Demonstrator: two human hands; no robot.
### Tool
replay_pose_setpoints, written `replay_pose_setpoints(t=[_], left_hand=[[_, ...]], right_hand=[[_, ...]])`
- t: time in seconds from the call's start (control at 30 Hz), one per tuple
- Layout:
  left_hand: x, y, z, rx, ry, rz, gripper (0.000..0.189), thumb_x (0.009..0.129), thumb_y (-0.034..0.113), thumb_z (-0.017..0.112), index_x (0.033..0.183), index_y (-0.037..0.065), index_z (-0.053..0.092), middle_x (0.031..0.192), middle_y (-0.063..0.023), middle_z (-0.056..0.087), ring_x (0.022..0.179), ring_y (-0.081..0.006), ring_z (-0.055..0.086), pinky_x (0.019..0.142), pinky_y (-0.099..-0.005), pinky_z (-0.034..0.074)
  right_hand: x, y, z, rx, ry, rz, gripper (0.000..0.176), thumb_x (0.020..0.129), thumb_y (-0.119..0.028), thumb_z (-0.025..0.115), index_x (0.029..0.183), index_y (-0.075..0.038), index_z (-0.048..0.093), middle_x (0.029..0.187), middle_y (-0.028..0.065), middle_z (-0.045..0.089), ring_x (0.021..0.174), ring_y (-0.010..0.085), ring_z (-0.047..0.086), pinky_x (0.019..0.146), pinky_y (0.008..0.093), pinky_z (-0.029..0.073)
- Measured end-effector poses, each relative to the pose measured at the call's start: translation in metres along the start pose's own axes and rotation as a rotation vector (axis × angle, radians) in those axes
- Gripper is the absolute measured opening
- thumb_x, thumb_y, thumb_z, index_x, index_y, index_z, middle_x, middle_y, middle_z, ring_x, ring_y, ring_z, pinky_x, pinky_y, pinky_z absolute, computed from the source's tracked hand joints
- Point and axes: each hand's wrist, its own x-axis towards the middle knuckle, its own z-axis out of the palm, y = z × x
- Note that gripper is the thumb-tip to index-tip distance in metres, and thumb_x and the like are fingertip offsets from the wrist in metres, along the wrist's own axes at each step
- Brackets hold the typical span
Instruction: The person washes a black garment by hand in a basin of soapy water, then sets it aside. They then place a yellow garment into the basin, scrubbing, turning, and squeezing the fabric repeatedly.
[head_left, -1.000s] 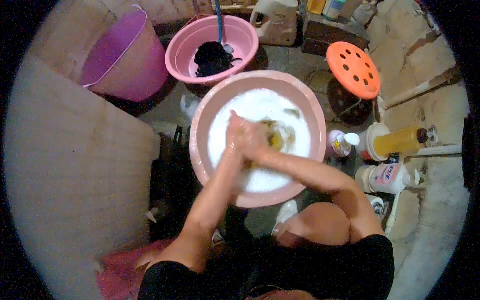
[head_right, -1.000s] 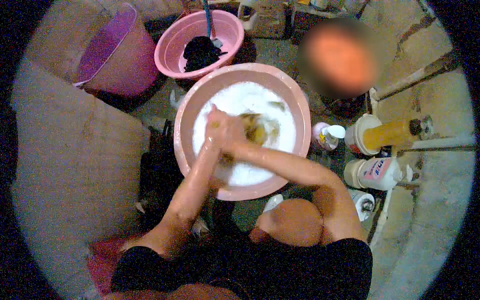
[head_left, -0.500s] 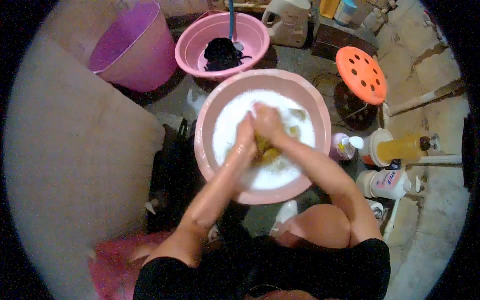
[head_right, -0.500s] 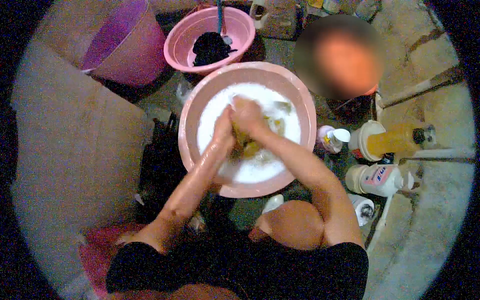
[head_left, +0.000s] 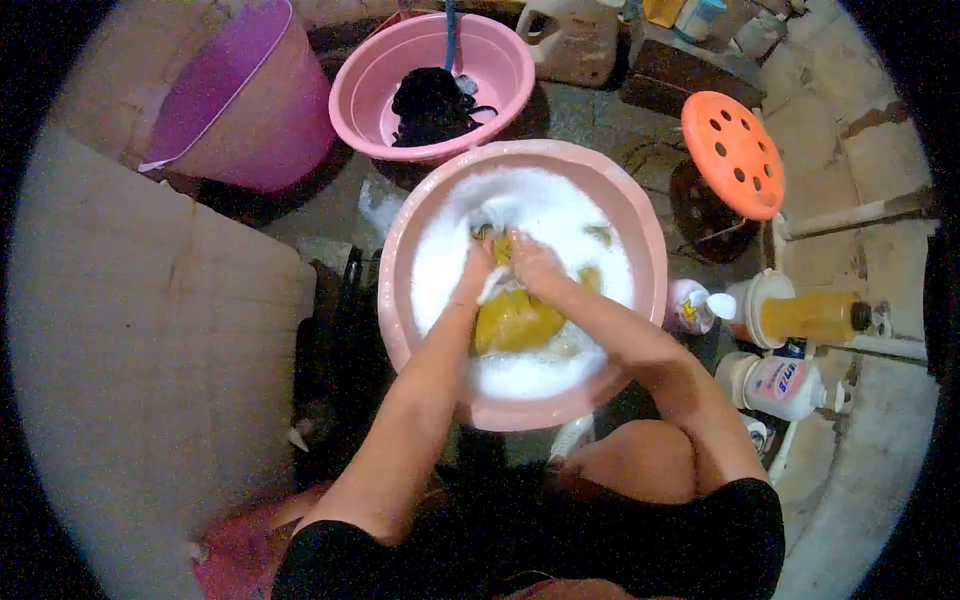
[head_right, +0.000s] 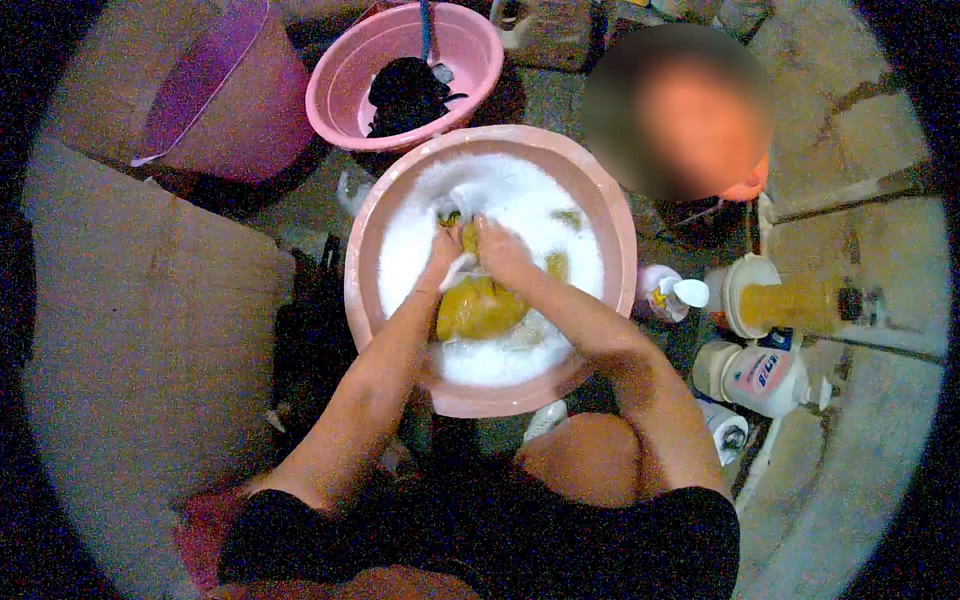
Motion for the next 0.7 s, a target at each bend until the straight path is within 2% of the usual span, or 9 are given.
replay_pose_setpoints(t=[0.07, 0.1, 0.2, 0.3, 0.37, 0.4, 0.57, 0.63, 0.7], left_hand=[[0.01, -0.061, 0.034, 0.008, -0.365, -0.113, 0.042, 0.097, 0.035, 0.037, 0.113, -0.002, 0.048, 0.116, -0.0234, 0.055, 0.102, -0.0331, 0.055, 0.082, -0.0438, 0.044], [-0.012, -0.066, 0.034, 0.419, 0.134, 0.566, 0.048, 0.092, 0.035, 0.043, 0.124, -0.001, 0.045, 0.112, -0.0219, 0.059, 0.098, -0.0381, 0.057, 0.081, -0.0422, 0.047], [0.002, -0.055, 0.008, 0.499, -0.244, 0.364, 0.048, 0.093, 0.038, 0.04, 0.123, 0.001, 0.048, 0.112, -0.0175, 0.058, 0.097, -0.0308, 0.058, 0.079, -0.0407, 0.049], [0.024, 0.014, -0.031, -0.346, -0.357, -0.384, 0.048, 0.093, 0.039, 0.041, 0.121, 0.001, 0.049, 0.116, -0.0153, 0.055, 0.104, -0.0275, 0.053, 0.084, -0.041, 0.048], [-0.002, 0.061, -0.063, -1.276, -0.145, -0.442, 0.042, 0.092, 0.034, 0.044, 0.12, 0.002, 0.05, 0.11, -0.0142, 0.056, 0.104, -0.0259, 0.053, 0.084, -0.0408, 0.048], [-0.013, 0.054, -0.059, -1.277, -0.143, -0.452, 0.042, 0.092, 0.034, 0.044, 0.12, 0.002, 0.05, 0.11, -0.0142, 0.056, 0.104, -0.0259, 0.053, 0.084, -0.0408, 0.048], [-0.042, 0.032, -0.022, -0.955, -0.256, 0.359, 0.033, 0.09, 0.018, 0.051, 0.118, 0.001, 0.049, 0.1, -0.0089, 0.057, 0.094, -0.022, 0.055, 0.081, -0.0357, 0.049], [-0.055, 0.095, -0.031, -1.489, -0.267, -0.57, 0.03, 0.093, 0.023, 0.049, 0.115, 0.002, 0.051, 0.095, -0.0069, 0.056, 0.086, -0.0201, 0.055, 0.077, -0.0335, 0.049], [-0.063, 0.098, -0.042, -1.517, -0.203, -0.557, 0.032, 0.094, 0.03, 0.048, 0.111, 0.004, 0.053, 0.095, -0.0061, 0.057, 0.083, -0.0187, 0.056, 0.074, -0.0321, 0.049]], right_hand=[[0.014, 0.031, 0.022, 0.121, -0.169, -0.063, 0.047, 0.09, -0.022, 0.044, 0.134, -0.005, 0.037, 0.128, 0.0217, 0.046, 0.113, 0.0344, 0.049, 0.097, 0.0413, 0.039], [0.016, 0.027, 0.013, 0.24, -0.321, -0.13, 0.047, 0.091, -0.024, 0.043, 0.134, -0.006, 0.041, 0.135, 0.0178, 0.043, 0.119, 0.0299, 0.046, 0.1, 0.0376, 0.037], [0.037, 0.014, -0.019, 0.316, -0.144, -0.12, 0.039, 0.087, -0.027, 0.051, 0.119, -0.006, 0.052, 0.116, 0.0183, 0.055, 0.105, 0.031, 0.054, 0.091, 0.0393, 0.043], [0.059, -0.011, -0.034, 0.313, 0.217, -0.094, 0.033, 0.087, -0.03, 0.052, 0.103, -0.001, 0.055, 0.097, 0.0241, 0.06, 0.092, 0.0384, 0.058, 0.083, 0.0433, 0.045], [0.005, -0.085, -0.088, 0.442, 0.079, 0.009, 0.04, 0.086, -0.04, 0.053, 0.1, -0.003, 0.048, 0.099, 0.0285, 0.058, 0.094, 0.0406, 0.057, 0.079, 0.0445, 0.045], [-0.014, -0.105, -0.091, 0.288, 0.109, -0.126, 0.038, 0.085, -0.032, 0.054, 0.101, 0.001, 0.051, 0.091, 0.0236, 0.062, 0.087, 0.0376, 0.061, 0.08, 0.0479, 0.047], [0.028, -0.05, -0.057, 0.205, 0.232, -0.107, 0.019, 0.076, -0.023, 0.058, 0.086, -0.007, 0.064, 0.083, 0.018, 0.065, 0.077, 0.0339, 0.064, 0.075, 0.0432, 0.05], [0.039, -0.034, -0.061, 0.114, 0.015, 0.103, 0.019, 0.074, -0.021, 0.06, 0.086, -0.007, 0.064, 0.08, 0.0179, 0.065, 0.07, 0.0344, 0.063, 0.068, 0.0446, 0.05], [0.001, -0.073, -0.067, 0.27, 0.151, 0.072, 0.019, 0.074, -0.024, 0.058, 0.086, -0.009, 0.064, 0.08, 0.0163, 0.065, 0.074, 0.0335, 0.063, 0.071, 0.044, 0.049]])
